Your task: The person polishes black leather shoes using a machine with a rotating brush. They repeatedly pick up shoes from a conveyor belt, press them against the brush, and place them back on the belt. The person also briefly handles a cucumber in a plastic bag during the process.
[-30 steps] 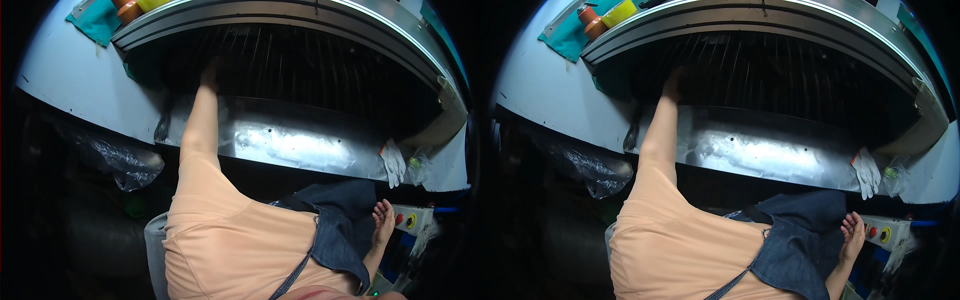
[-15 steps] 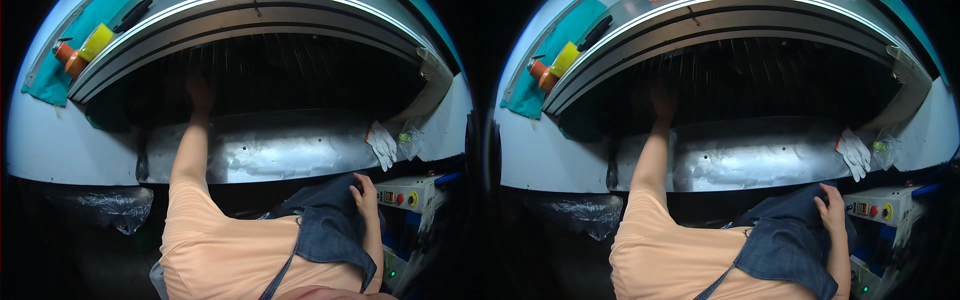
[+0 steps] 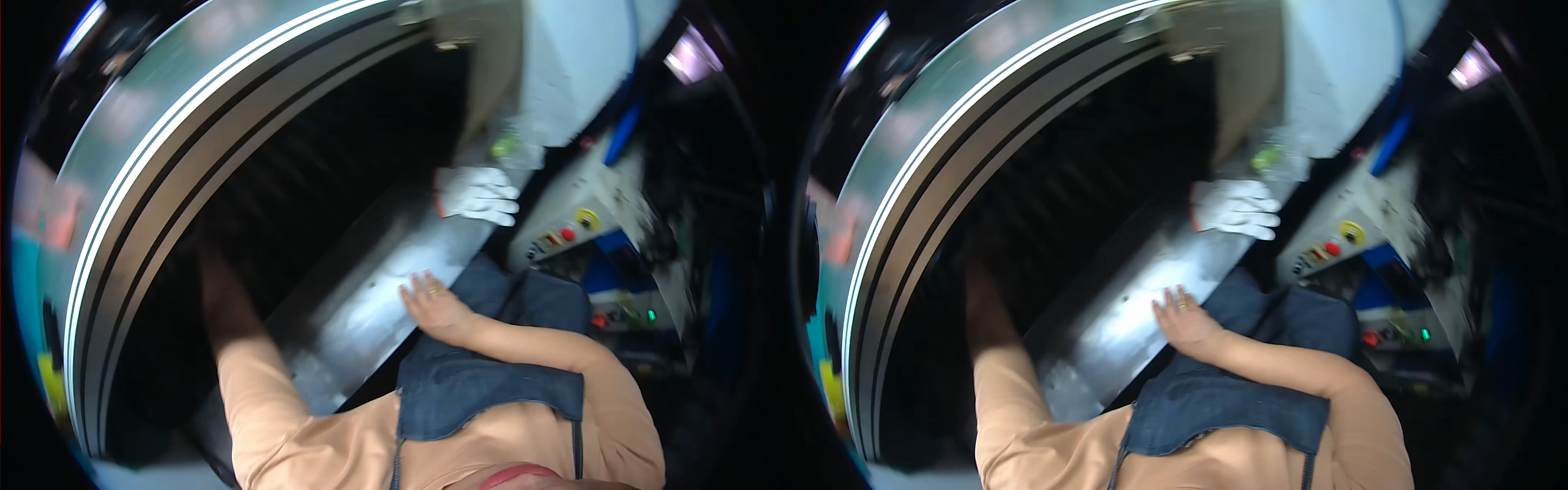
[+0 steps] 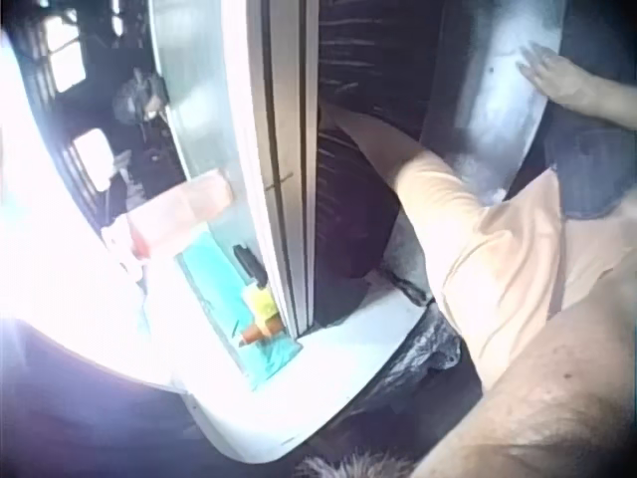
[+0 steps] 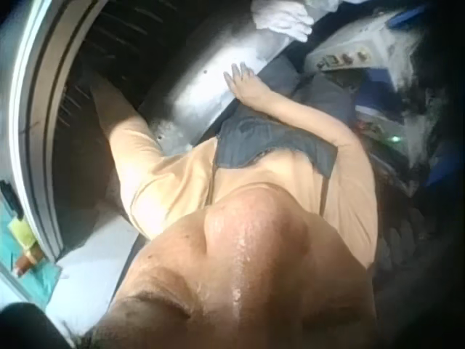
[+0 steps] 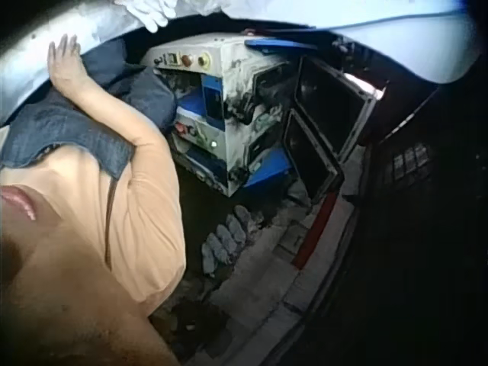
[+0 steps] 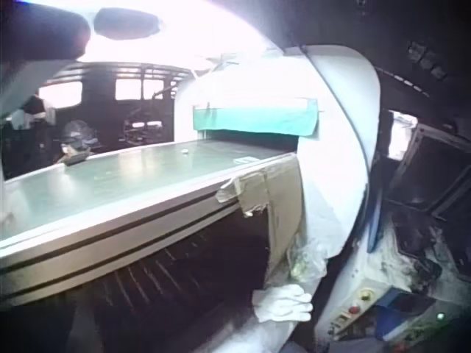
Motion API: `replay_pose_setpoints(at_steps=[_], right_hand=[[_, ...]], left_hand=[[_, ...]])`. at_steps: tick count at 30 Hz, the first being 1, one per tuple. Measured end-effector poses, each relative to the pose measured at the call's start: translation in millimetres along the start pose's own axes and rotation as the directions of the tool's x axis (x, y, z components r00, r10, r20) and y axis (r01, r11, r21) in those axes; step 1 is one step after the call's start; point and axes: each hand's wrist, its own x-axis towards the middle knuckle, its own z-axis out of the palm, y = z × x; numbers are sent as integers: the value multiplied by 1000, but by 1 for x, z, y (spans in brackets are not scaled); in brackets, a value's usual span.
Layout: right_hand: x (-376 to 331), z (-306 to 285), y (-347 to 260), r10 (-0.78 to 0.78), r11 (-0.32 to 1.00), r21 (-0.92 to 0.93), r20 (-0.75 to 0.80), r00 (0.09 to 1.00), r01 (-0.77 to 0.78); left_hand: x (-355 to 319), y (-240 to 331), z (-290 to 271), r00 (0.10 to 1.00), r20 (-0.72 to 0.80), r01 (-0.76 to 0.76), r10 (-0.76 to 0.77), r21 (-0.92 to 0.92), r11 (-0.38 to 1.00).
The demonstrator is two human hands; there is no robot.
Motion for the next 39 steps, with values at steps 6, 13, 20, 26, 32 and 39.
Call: replay_pose_setpoints(at_steps=[6,13,20,26,32,39], right_hand=[[7,7,-1,13,999,-31,-57,998,-15],[5,15,0,86,995,-42,-58,995,-89],[-51,-1,92,441,-405,913,157,884,40],[-201,-97,130,286,-719,695,321,903,-19],[-337,-90,91,299,-813,581,379,876,26],[-399,-74,23,552,-816,392,307,776,425]], left_hand=[[-43,4,-5,974,53,218,-220,-478,851],[-199,121,-100,831,427,461,-356,-888,10],[-349,235,-129,807,198,162,557,-980,113],[-413,364,-183,137,63,-472,989,-874,121],[-481,489,-248,-640,149,-679,753,-569,-464],[-559,569,-273,-917,223,-394,331,-371,-841]])
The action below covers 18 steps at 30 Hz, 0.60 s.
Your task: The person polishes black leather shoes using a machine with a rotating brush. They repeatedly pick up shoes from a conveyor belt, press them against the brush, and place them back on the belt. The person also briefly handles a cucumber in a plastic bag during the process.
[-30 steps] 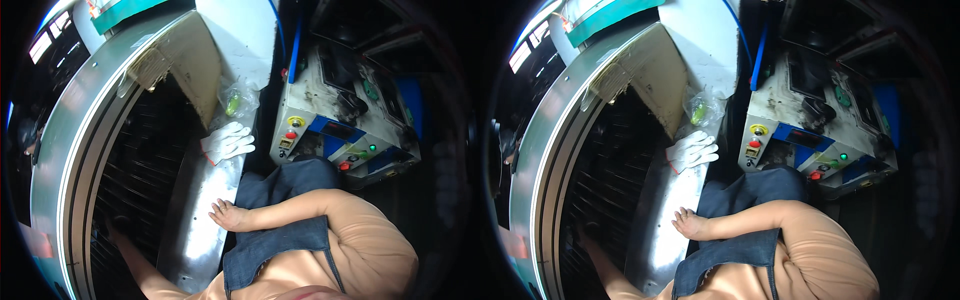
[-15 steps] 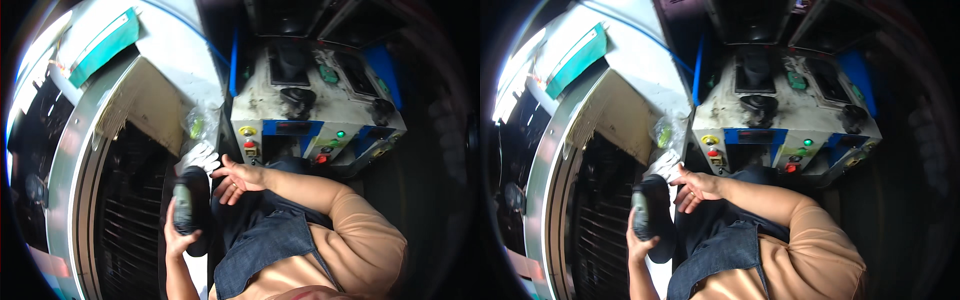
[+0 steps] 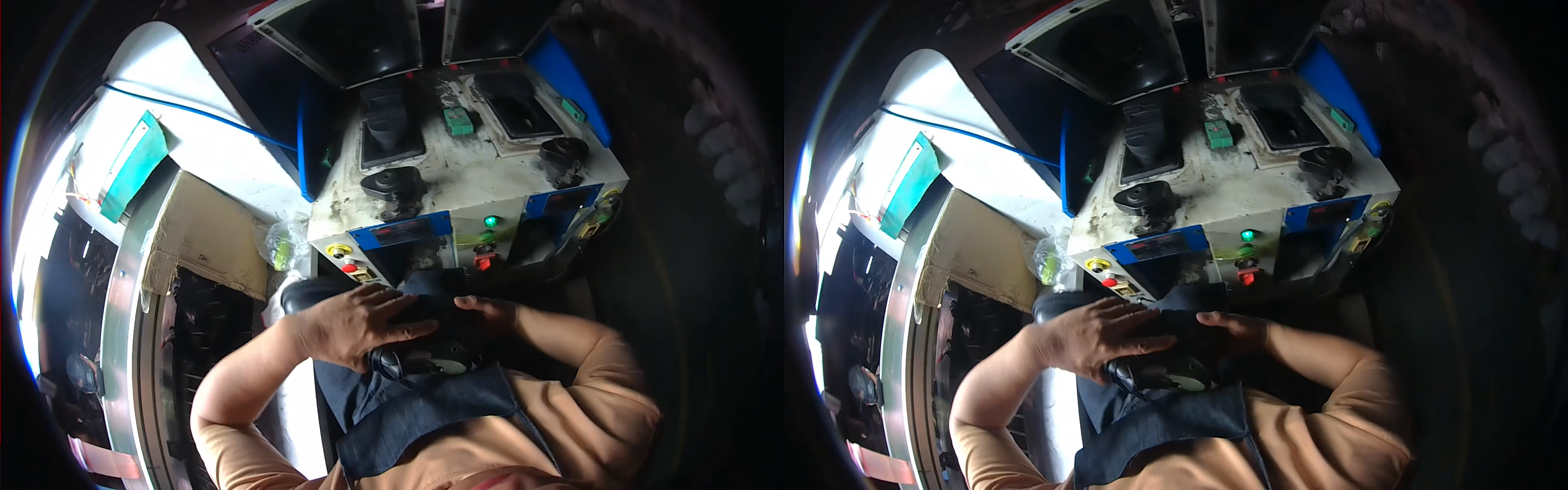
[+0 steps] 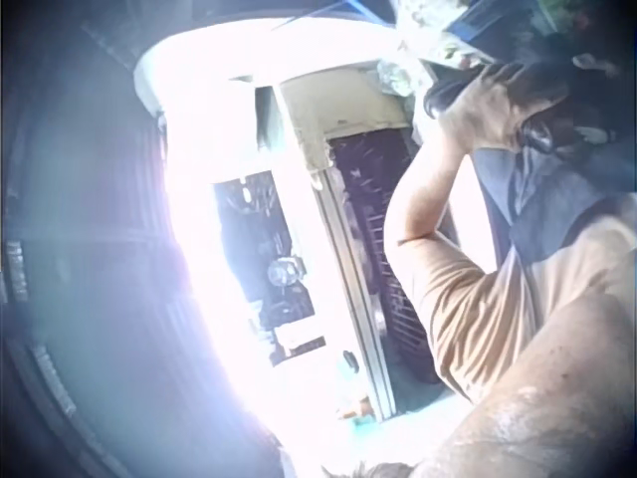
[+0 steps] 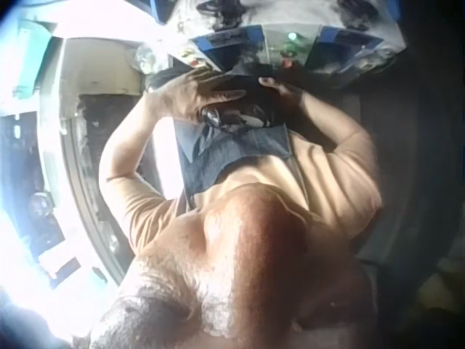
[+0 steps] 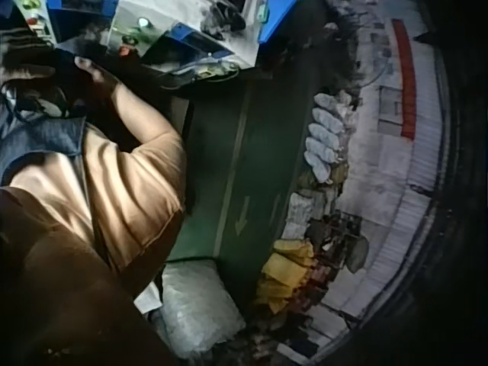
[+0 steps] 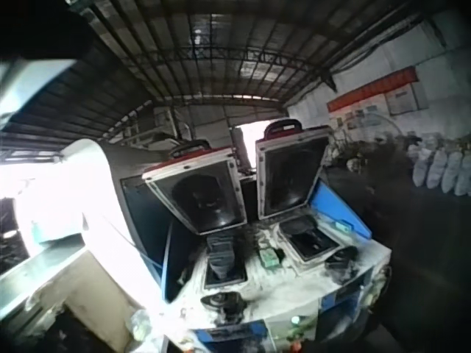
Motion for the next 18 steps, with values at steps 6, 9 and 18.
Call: replay_pose_setpoints(at_steps=[6,9,18], right_hand=[[-41,-1,5,-476,870,64,-150,867,488],[-59,3,-31,-720,687,94,-52,692,721],[-152,-4,-240,-931,366,-754,-299,211,546]], left_hand=[[18,1,-48,828,-543,362,-137,333,870],[10,-18,-16,589,-765,504,-261,95,858],[-117,-54,236,91,-397,841,-913,-461,284]])
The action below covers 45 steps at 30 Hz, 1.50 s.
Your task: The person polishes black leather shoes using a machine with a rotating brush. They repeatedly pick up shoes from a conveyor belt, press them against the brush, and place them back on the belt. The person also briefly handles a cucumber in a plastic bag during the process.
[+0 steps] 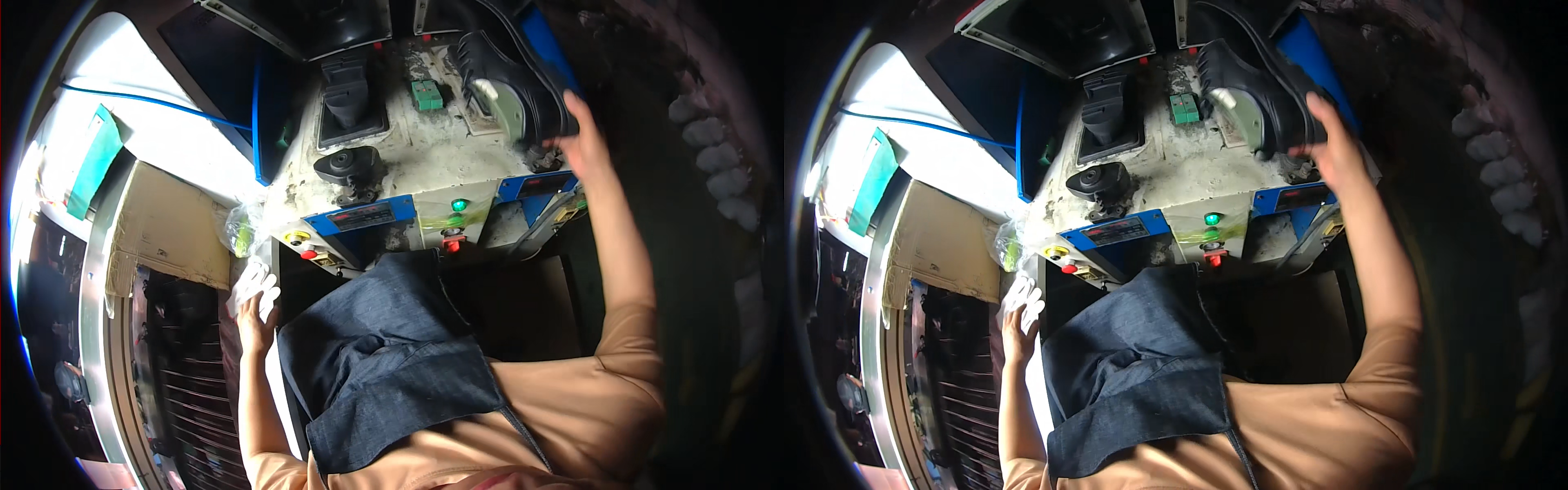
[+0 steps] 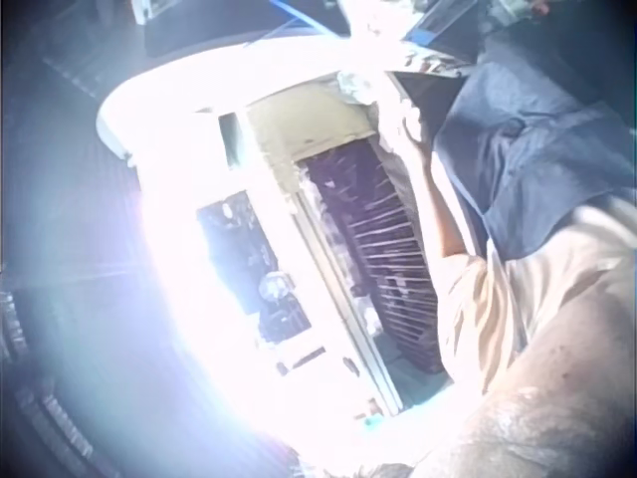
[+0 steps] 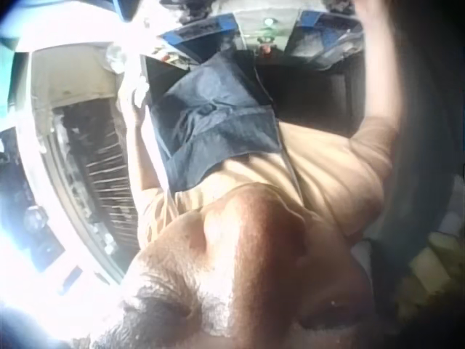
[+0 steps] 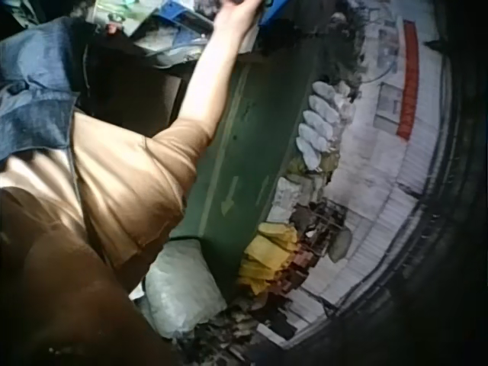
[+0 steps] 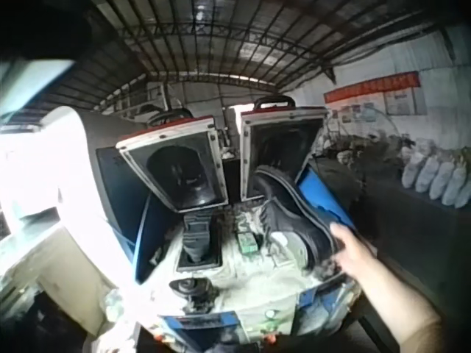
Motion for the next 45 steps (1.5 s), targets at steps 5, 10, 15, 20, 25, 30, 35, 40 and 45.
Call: replay_pose_setpoints(at_steps=[5,10,15,20,25,30,35,40,45], right_hand=[[117,4,-2,-229,794,-580,-6,973,183],[211,-4,34,-355,125,-976,121,927,176],[212,-5,68,-81,-14,-1000,14,997,13],[196,23,70,-106,-192,-973,-105,989,-124],[199,16,66,-76,-158,-984,-75,994,-86],[202,26,65,-48,-178,-976,-115,992,-122],[205,7,72,-40,-264,-964,-3,999,-13],[98,34,70,-527,-108,-761,589,613,639],[-68,-6,56,-443,417,-752,321,837,510]], left_hand=[[-68,-77,59,949,-81,315,-305,227,922],[-70,-76,78,922,-162,383,-351,260,886],[-76,-77,75,922,-163,385,-352,265,884],[-77,-72,69,917,-142,398,-373,277,874],[-75,-71,73,915,-157,402,-371,282,871],[-76,-74,74,925,-175,375,-337,282,883],[-71,-88,86,932,-199,351,-303,283,893],[-49,-69,64,807,-82,585,-584,239,775],[37,101,48,981,-132,68,-140,-445,893]])
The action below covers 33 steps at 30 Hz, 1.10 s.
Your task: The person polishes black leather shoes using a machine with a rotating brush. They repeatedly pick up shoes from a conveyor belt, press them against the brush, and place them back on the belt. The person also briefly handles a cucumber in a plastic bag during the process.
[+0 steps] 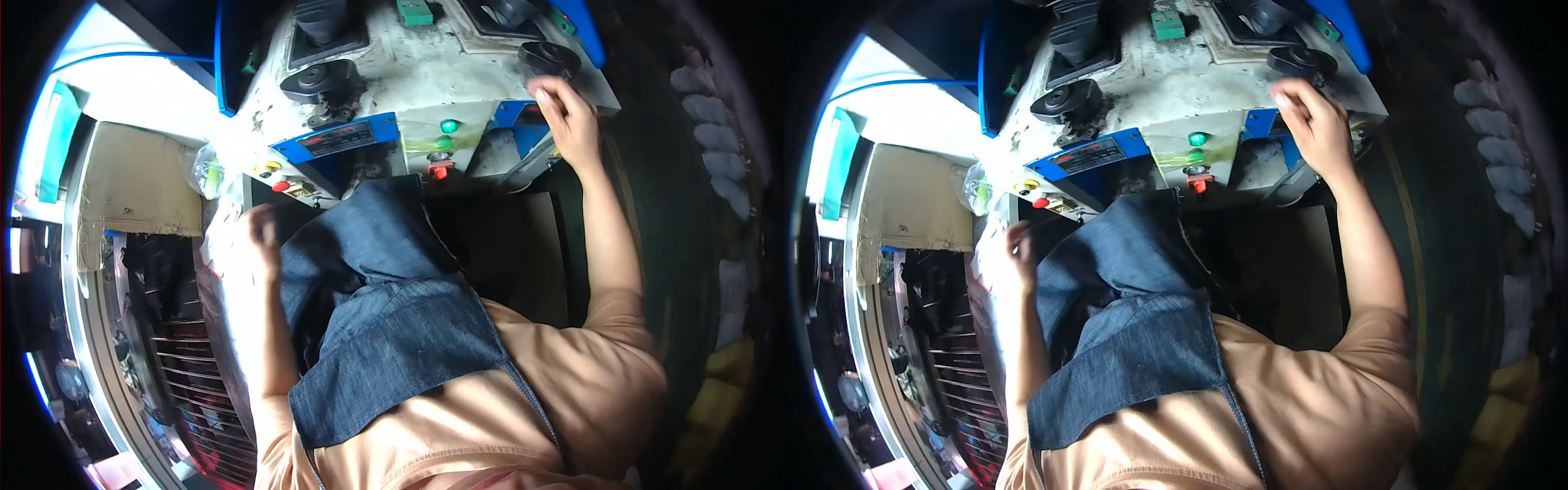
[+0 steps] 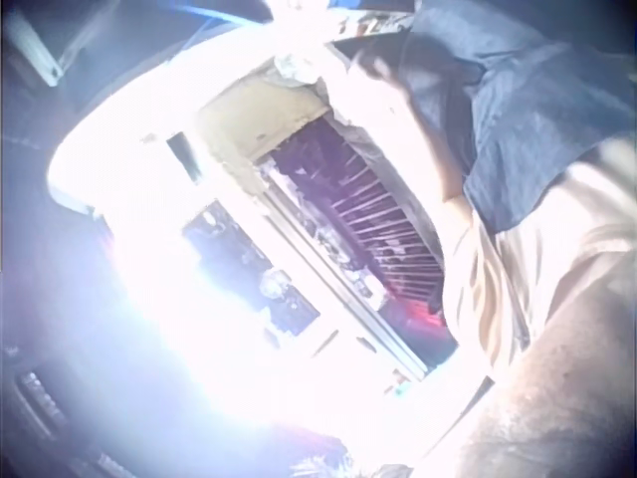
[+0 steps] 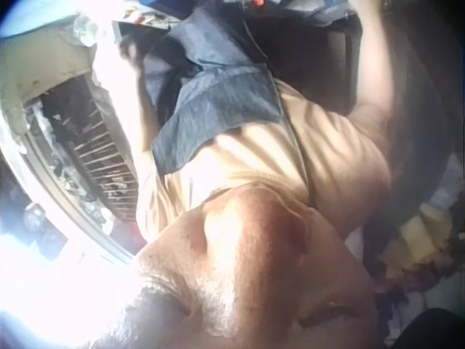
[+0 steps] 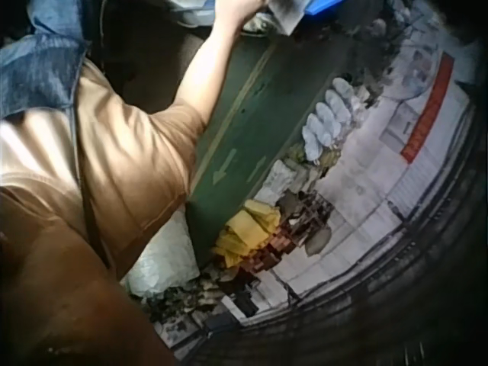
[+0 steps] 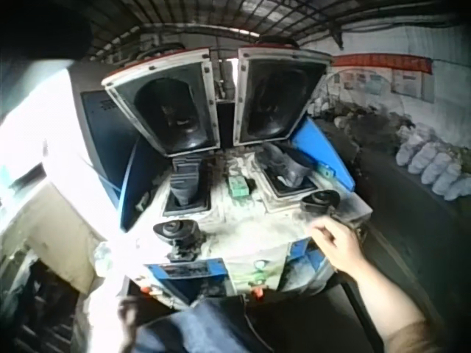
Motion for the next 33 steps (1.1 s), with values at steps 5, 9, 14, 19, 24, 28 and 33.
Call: replay_pose_setpoints(at_steps=[5,9,14,19,24,28,33], right_hand=[[-87,-17,138,666,741,6,117,737,-671],[-122,-25,177,663,657,-428,-64,746,-620],[-107,-26,208,628,634,-504,-105,771,-586],[-119,-17,229,571,729,-425,-55,819,-536],[-176,-17,284,632,774,-140,114,766,-618],[-214,19,213,677,680,18,369,637,-733],[-228,85,130,595,662,-55,646,479,-747]], left_hand=[[12,94,131,702,581,-98,412,-494,864],[20,157,192,572,700,-121,427,-443,888],[40,172,216,565,773,-70,289,-304,950],[27,146,228,672,715,-179,193,-96,979],[8,125,184,593,672,-36,442,-527,849],[-2,90,100,719,598,-24,354,-488,873],[-32,-5,26,917,396,222,-56,-386,895]])
